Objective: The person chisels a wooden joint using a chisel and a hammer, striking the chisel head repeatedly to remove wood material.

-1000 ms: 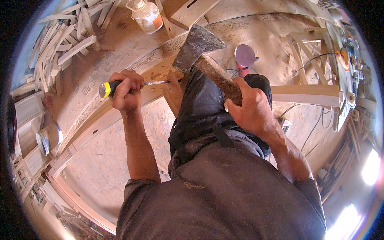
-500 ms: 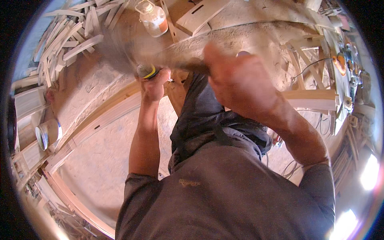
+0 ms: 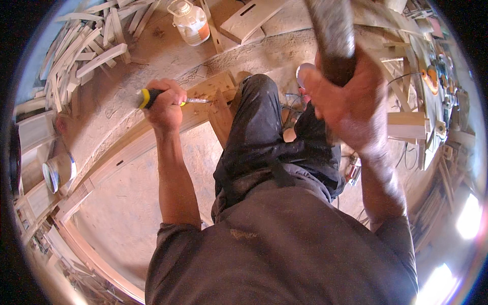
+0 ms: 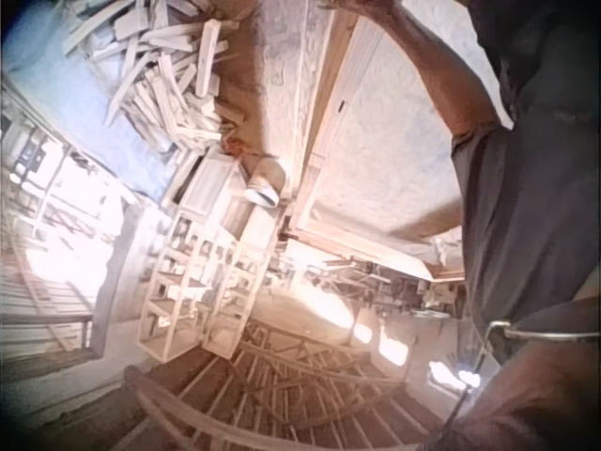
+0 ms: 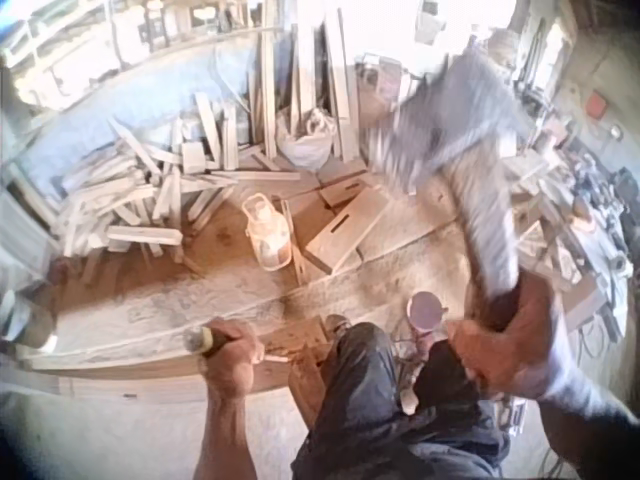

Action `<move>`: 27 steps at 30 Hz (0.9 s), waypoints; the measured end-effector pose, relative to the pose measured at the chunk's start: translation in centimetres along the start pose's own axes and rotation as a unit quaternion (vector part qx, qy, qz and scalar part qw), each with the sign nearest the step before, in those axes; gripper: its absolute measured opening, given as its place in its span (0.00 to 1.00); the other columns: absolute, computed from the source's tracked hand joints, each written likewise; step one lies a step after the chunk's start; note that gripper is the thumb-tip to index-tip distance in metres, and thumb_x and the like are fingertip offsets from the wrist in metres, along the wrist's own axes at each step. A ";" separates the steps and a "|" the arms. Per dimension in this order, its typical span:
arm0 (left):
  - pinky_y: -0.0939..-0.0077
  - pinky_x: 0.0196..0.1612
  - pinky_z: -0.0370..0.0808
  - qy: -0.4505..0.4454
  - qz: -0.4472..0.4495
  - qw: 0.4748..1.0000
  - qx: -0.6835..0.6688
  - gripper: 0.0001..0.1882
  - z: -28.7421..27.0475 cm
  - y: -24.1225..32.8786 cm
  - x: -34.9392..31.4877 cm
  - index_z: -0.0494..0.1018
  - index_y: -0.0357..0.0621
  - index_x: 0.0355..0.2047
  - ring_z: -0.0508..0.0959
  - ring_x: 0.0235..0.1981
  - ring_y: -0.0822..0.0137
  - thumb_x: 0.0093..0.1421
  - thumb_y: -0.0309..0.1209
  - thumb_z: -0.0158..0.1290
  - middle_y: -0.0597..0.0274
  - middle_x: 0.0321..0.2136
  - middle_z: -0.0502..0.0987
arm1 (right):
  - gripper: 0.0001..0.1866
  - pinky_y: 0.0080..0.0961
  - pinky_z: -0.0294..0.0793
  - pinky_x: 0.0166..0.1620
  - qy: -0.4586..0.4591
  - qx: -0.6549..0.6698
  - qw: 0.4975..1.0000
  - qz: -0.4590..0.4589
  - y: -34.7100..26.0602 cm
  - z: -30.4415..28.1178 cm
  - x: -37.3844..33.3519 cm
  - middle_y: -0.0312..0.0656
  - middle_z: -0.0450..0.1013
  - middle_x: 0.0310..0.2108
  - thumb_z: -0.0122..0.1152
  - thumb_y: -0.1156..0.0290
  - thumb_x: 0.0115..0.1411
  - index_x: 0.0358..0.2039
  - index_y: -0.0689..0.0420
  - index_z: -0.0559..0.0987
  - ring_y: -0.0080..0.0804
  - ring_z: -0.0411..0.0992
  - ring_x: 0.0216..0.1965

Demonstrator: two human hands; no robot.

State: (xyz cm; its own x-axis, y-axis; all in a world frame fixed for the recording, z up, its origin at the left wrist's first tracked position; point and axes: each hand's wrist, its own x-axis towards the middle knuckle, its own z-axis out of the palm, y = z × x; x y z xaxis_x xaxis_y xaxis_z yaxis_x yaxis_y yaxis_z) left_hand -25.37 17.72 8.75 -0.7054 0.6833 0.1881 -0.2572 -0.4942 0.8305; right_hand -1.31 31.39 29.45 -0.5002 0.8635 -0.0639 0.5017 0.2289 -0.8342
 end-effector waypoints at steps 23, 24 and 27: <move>0.80 0.28 0.70 -0.027 0.030 0.996 0.081 0.06 1.1 -4.2 -2.6 0.74 0.41 0.27 0.73 0.26 0.76 0.49 0.21 0.61 0.67 0.26 0.75 | 0.22 0.45 0.73 0.27 -0.242 -0.378 0.834 -0.322 -2.1 5.5 3.6 0.50 0.72 0.19 0.66 0.73 0.54 0.49 0.61 0.73 0.50 0.76 0.23; 0.80 0.27 0.70 0.006 -0.006 0.989 0.149 0.05 1.5 -3.2 -2.7 0.74 0.40 0.25 0.73 0.24 0.77 0.49 0.20 0.59 0.67 0.23 0.75 | 0.19 0.46 0.73 0.28 -0.189 -0.317 0.868 -0.334 -2.7 5.1 3.0 0.50 0.72 0.20 0.65 0.73 0.54 0.45 0.61 0.72 0.52 0.76 0.24; 0.76 0.27 0.68 -0.027 0.011 0.995 0.100 0.06 3.5 -2.6 -2.7 0.71 0.42 0.25 0.72 0.23 0.70 0.50 0.18 0.56 0.69 0.22 0.72 | 0.13 0.45 0.74 0.31 -0.052 -0.137 0.950 -0.276 -3.4 4.6 1.0 0.51 0.75 0.23 0.64 0.72 0.56 0.39 0.59 0.71 0.52 0.78 0.27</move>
State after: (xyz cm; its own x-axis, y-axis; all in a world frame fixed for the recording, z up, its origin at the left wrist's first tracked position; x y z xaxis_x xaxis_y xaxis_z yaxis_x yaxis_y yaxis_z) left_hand -20.54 19.05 7.90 -0.6721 0.7037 0.2305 -0.1025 -0.3966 0.9122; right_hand -6.75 29.38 29.75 -0.8003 0.5318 0.2770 0.3002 0.7552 -0.5827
